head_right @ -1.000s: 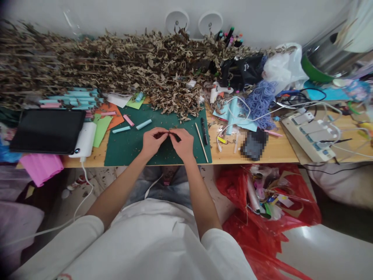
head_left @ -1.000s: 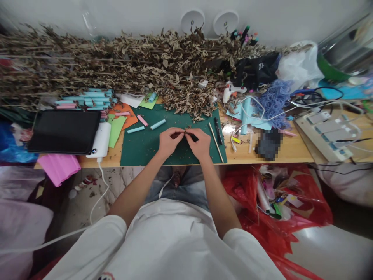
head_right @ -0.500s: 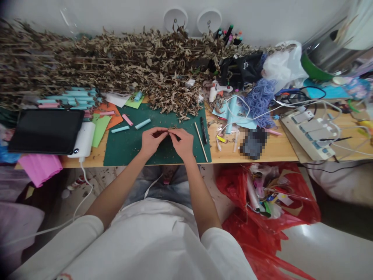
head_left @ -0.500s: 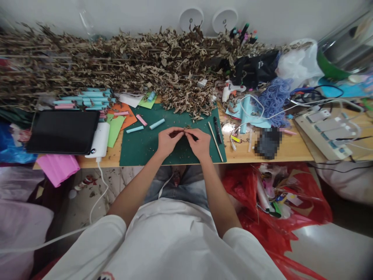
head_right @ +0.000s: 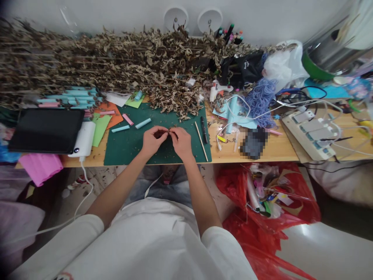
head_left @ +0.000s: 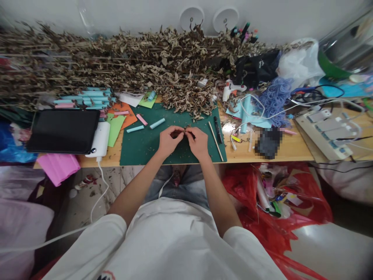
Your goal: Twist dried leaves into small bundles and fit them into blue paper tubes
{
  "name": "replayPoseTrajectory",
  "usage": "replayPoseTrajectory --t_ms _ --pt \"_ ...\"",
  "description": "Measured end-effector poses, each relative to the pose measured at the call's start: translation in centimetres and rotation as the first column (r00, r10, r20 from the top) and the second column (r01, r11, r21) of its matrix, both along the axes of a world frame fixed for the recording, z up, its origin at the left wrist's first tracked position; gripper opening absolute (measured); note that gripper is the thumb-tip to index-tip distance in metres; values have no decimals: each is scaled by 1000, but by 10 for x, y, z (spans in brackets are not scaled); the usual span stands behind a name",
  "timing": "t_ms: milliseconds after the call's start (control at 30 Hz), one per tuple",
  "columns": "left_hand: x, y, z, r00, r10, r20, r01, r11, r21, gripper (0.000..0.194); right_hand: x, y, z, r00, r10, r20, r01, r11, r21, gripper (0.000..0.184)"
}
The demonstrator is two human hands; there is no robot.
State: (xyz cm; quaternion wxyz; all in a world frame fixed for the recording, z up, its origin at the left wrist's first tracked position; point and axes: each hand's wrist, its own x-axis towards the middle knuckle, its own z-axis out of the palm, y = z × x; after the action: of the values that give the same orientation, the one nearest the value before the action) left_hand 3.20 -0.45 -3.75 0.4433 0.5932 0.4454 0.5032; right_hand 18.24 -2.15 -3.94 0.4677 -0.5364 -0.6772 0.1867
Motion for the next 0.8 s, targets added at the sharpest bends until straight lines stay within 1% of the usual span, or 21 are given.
replayPoseTrajectory --t_ms 100,167,400,533,700,800 --pt "-1 0 1 1000 -6 -17 7 999 39 15 -1 0 1 1000 15 -1 -15 1000 21 14" --pt "-1 0 1 1000 -8 -28 9 999 44 14 -1 -1 2 1000 13 6 -13 999 29 15" --pt "0 0 -1 1000 -7 -26 6 999 -47 15 1 -3 5 998 17 59 -21 998 55 15" --pt "1 -1 1 999 15 -42 -17 999 -51 13 0 -4 5 995 29 99 -34 998 57 16" --pt "3 -2 2 1000 9 -26 -10 999 -50 17 -1 -4 3 994 -32 104 22 996 88 15" --pt "3 -2 2 999 5 -50 -7 999 -43 16 -1 -4 2 995 -47 90 38 995 95 15"
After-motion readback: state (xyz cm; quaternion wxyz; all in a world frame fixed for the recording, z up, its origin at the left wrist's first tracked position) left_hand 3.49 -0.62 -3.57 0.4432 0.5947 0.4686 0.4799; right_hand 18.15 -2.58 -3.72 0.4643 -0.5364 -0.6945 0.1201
